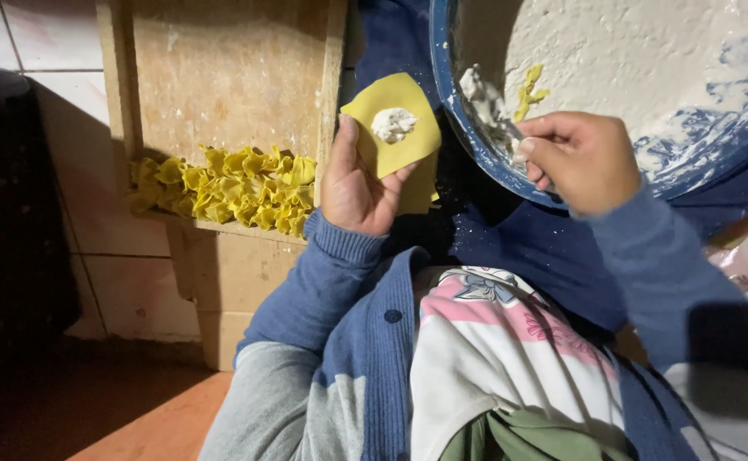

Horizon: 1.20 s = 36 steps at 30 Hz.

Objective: A person is manually filling and folding small dough squares to create dumplings at a fast pace.

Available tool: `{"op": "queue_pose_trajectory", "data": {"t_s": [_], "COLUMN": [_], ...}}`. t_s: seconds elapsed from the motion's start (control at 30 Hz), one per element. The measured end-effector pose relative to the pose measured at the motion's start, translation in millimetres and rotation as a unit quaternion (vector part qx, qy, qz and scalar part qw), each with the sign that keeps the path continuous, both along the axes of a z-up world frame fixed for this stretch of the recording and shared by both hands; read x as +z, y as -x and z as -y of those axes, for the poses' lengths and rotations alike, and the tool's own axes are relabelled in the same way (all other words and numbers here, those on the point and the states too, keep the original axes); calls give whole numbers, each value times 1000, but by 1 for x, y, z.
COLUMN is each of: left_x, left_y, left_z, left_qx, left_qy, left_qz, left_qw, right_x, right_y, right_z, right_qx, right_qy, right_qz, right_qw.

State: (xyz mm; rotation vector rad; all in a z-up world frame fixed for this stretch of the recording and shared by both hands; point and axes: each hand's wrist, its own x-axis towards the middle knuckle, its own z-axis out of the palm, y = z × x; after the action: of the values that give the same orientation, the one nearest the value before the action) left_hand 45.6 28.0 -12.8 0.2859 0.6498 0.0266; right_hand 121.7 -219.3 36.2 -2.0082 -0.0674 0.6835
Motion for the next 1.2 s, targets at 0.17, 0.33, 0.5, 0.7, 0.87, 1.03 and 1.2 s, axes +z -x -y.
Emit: {"op": "queue_pose_trajectory", "data": {"t_s": [0.17, 0.33, 0.5, 0.7, 0.87, 1.03, 1.2], "left_x": [-3, -15, -7, 3, 12, 7, 38], "left_y": [0, 7, 9, 6, 6, 15, 16], "left_z": [17, 30, 21, -4, 15, 30, 29], "left_qx": [6, 4, 7, 24, -19, -57, -163], "left_qy": [-9, 9, 12, -15, -4, -13, -88], "left_qz": [15, 6, 14, 56, 50, 35, 82], "left_qw": [1000, 1000, 1000, 998, 999, 998, 979], "right_x": [-9, -10, -20, -22, -3, 17, 19], "right_y": [35, 54, 63, 57, 42, 33, 26], "right_z": [-14, -39, -41, -19, -30, -50, -54], "right_qx": [-9, 19, 29, 29, 38, 43, 47], "right_qy": [-68, -76, -59, -48, -81, -159, -154], "right_qz": [239, 353, 424, 432, 435, 421, 393], "right_qw": [969, 932, 903, 900, 896, 892, 905]}}
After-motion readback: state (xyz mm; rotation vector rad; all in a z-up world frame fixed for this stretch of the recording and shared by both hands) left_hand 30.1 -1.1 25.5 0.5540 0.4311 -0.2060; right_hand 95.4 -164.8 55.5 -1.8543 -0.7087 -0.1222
